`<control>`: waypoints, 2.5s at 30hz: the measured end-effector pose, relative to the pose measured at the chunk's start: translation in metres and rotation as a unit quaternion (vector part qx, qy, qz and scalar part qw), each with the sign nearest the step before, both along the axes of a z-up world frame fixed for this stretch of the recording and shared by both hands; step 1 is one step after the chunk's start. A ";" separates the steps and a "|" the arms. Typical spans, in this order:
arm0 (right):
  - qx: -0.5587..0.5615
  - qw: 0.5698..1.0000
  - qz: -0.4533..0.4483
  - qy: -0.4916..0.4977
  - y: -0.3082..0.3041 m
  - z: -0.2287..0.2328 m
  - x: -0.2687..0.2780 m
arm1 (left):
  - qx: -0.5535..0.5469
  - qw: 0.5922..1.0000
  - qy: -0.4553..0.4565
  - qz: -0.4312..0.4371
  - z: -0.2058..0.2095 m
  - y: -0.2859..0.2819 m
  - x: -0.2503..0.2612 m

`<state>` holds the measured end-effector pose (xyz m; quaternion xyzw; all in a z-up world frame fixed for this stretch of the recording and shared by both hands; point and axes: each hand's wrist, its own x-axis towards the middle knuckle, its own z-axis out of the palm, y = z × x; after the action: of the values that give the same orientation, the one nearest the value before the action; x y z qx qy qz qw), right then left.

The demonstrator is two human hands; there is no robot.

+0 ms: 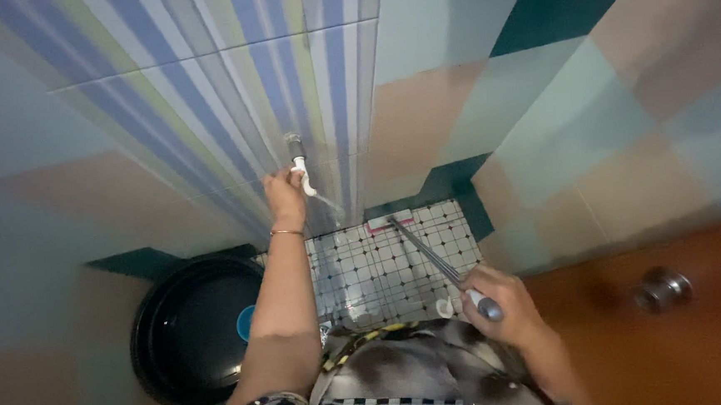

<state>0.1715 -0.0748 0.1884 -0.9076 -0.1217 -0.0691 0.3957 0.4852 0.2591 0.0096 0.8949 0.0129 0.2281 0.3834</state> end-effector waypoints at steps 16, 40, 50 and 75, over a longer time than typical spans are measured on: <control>-0.020 1.000 0.007 0.012 -0.010 -0.006 -0.005 | -0.089 0.993 -0.047 0.063 -0.030 0.005 0.020; -0.033 0.998 0.028 -0.038 -0.034 -0.031 -0.037 | -0.085 0.995 -0.027 0.040 0.006 -0.062 -0.079; 0.007 0.995 0.065 -0.073 -0.068 -0.051 -0.080 | 0.049 0.871 0.025 -0.489 -0.038 -0.231 -0.282; 0.031 0.999 -0.009 0.043 -0.192 -0.030 -0.301 | 0.268 0.744 0.315 -0.524 0.017 -0.382 -0.502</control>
<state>-0.1291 -0.2670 0.1582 -0.8979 -0.0942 -0.0373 0.4283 -0.0173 -0.1232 0.0268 0.8474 -0.4001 -0.3097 0.1610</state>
